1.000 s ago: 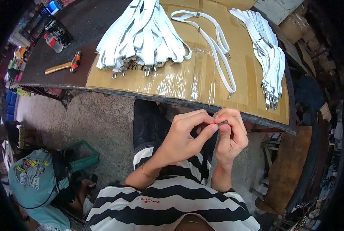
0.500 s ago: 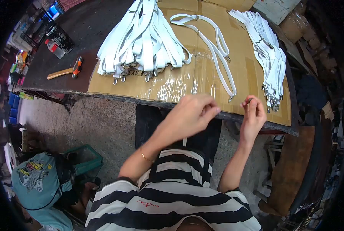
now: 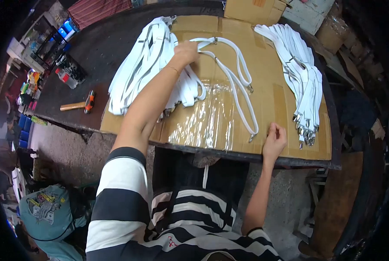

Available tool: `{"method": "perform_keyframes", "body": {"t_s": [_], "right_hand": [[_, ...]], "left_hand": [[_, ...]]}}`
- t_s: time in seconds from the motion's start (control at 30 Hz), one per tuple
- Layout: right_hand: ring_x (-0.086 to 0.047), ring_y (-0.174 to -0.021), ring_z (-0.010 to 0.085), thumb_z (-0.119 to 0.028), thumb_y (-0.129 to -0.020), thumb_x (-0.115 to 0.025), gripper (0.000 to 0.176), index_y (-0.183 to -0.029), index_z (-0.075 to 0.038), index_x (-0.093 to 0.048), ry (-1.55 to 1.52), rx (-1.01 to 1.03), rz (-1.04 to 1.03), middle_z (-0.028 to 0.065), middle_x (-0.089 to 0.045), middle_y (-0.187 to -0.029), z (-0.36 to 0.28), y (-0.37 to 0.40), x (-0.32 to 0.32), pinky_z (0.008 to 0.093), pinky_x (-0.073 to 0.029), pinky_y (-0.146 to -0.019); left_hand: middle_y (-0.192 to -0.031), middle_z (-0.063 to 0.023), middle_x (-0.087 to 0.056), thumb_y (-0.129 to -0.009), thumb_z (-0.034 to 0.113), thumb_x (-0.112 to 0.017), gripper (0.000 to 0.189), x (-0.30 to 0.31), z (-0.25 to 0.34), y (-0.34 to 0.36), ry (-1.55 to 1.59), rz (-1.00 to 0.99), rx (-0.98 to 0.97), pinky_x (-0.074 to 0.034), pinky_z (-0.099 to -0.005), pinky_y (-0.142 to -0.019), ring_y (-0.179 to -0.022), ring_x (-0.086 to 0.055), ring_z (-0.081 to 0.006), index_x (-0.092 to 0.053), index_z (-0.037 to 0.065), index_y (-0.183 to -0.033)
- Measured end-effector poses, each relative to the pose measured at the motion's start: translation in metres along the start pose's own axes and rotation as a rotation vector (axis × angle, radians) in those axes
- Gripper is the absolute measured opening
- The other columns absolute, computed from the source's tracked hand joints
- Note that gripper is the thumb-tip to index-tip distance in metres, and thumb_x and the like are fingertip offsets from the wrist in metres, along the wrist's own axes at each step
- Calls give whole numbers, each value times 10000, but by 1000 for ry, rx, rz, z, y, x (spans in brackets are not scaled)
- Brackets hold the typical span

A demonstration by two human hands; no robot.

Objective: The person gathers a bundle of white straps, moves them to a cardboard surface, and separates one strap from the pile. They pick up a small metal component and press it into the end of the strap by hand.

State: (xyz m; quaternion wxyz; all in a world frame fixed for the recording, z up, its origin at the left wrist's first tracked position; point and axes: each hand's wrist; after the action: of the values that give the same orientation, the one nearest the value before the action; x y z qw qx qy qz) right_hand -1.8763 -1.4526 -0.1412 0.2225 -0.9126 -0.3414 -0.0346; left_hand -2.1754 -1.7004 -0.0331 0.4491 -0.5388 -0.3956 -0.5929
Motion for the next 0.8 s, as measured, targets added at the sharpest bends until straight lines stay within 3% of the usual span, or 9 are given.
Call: {"method": "perform_keyframes", "body": {"t_s": [0.07, 0.17, 0.27, 0.53, 0.63, 0.73, 0.8], "right_hand": [[-518, -714, 121, -108, -925, -599, 190, -907, 81, -611, 121, -20, -52, 81, -538, -823, -2, 0, 3, 255, -430, -625], [-532, -729, 125, -99, -930, -591, 187, -914, 86, -605, 80, -35, -62, 86, -535, -840, -1, 0, 4, 251, -442, -640], [-534, -733, 128, -90, -924, -600, 180, -917, 90, -602, 0, -29, -56, 88, -539, -853, -3, 1, 2, 250, -442, -639], [-531, -739, 130, -60, -922, -589, 154, -908, 93, -599, -5, -88, -59, 82, -535, -859, -1, 1, 3, 247, -450, -649], [-529, -740, 129, -58, -919, -592, 153, -900, 94, -598, -12, -83, -54, 80, -533, -853, -3, 1, 3, 245, -450, -649], [-529, -742, 127, -53, -917, -592, 149, -898, 95, -597, 13, -87, -60, 80, -535, -854, -4, 0, 4, 243, -450, -651], [-528, -741, 127, -51, -915, -594, 145, -899, 93, -599, 2, -82, -59, 80, -536, -855, -6, 0, 4, 243, -447, -645]], "left_hand": [[-1207, -176, -614, -807, 201, -609, 358, -7, -10, -20, -19, 59, 133, -501, -425, -916, -1140, -580, -346, -655, 49, -1128], [-1213, -178, -603, -806, 205, -610, 362, -22, -22, -45, -21, 132, 196, -491, -436, -925, -1192, -531, -350, -653, 49, -1130], [-1236, -172, -585, -804, 206, -609, 365, -34, -26, -67, -136, 134, 100, -484, -436, -932, -1214, -499, -341, -651, 45, -1129], [-1208, -179, -602, -827, 211, -593, 354, -52, -18, -93, -72, 165, 124, -489, -427, -932, -1158, -561, -357, -642, 40, -1133], [-1178, -226, -608, -834, 217, -586, 356, -43, -13, -91, 2, 44, 92, -493, -439, -925, -1097, -603, -374, -633, 30, -1133], [-1125, -253, -626, -845, 186, -561, 322, -26, -7, -95, 91, 209, 187, -509, -445, -897, -1055, -626, -366, -637, 33, -1118], [-1107, -248, -636, -858, 152, -527, 299, -8, -2, -99, 360, 372, 306, -520, -435, -867, -1059, -622, -370, -633, 35, -1112]]}}
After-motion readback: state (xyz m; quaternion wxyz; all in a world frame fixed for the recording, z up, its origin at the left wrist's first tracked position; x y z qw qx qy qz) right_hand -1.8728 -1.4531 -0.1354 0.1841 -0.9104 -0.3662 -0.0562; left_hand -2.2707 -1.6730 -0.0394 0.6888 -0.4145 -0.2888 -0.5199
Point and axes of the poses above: each hand's wrist, its own y-axis away from the middle knuckle, its own x-axis out of the back of the hand, z = x × y
